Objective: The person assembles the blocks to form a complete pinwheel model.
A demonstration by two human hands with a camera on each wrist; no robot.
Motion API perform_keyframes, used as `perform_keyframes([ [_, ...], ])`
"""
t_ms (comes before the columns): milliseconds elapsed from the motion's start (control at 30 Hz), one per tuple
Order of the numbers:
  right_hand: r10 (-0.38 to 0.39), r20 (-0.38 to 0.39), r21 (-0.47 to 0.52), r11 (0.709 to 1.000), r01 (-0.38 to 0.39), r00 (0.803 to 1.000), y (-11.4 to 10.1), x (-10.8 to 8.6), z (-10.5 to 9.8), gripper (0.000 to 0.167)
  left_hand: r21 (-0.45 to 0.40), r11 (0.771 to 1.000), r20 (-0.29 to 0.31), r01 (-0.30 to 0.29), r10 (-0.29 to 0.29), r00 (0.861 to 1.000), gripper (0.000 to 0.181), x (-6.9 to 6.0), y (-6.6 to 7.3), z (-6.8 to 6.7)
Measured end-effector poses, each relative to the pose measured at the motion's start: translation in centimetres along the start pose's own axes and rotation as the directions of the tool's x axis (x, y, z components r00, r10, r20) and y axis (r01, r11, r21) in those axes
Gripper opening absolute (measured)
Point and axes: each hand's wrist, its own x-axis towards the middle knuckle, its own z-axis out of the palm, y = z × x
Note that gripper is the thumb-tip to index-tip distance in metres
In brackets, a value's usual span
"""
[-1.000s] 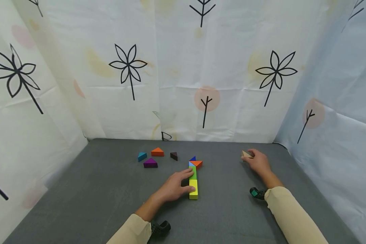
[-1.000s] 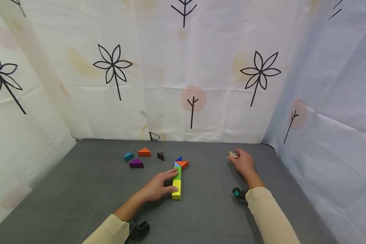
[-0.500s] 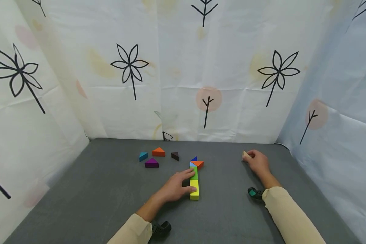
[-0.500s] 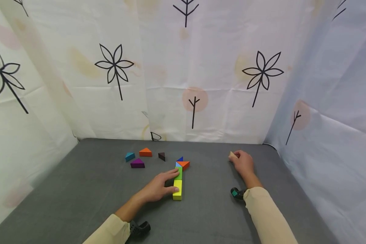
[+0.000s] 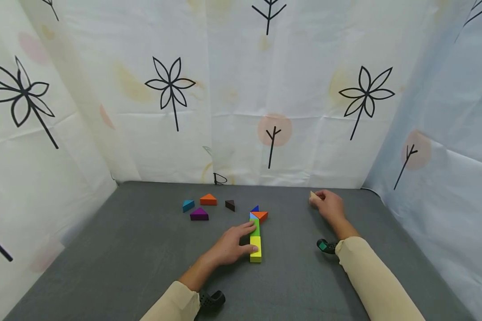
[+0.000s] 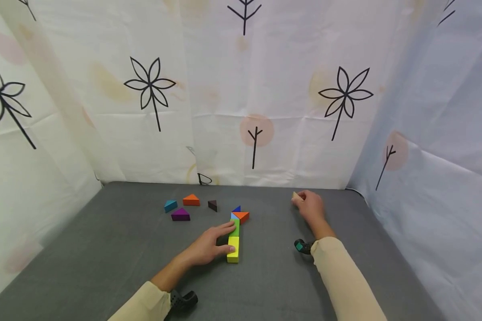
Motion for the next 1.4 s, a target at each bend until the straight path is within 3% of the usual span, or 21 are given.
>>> perform_keyframes([
  [433,-0.08,0.033,0.067,0.995,0.077,0.996,-3.8,1.2,1.7,0.035,-0.012,1.0,-0.005,-0.017,0.016,1.0,0.065,-0.1,0.2,-0.3],
  [600,-0.129,0.083,0.079,0.989,0.123,0.988,-5.2,1.7,1.8,0.036,-0.013,0.998,-0.008,-0.054,0.054,0.999,0.064,-0.3,0.3,-0.3],
  [933,-0.14,0.163,0.088,0.988,0.127,0.977,-8.4,2.6,3.0,0.036,-0.022,0.999,-0.002,-0.044,0.044,0.999,0.065,-0.2,0.3,-0.4],
  [1400,-0.176,0.212,0.087,0.983,0.161,0.961,-10.1,2.6,5.5,0.034,-0.03,0.999,0.0,-0.033,0.033,0.999,0.065,-0.3,0.3,-0.4],
])
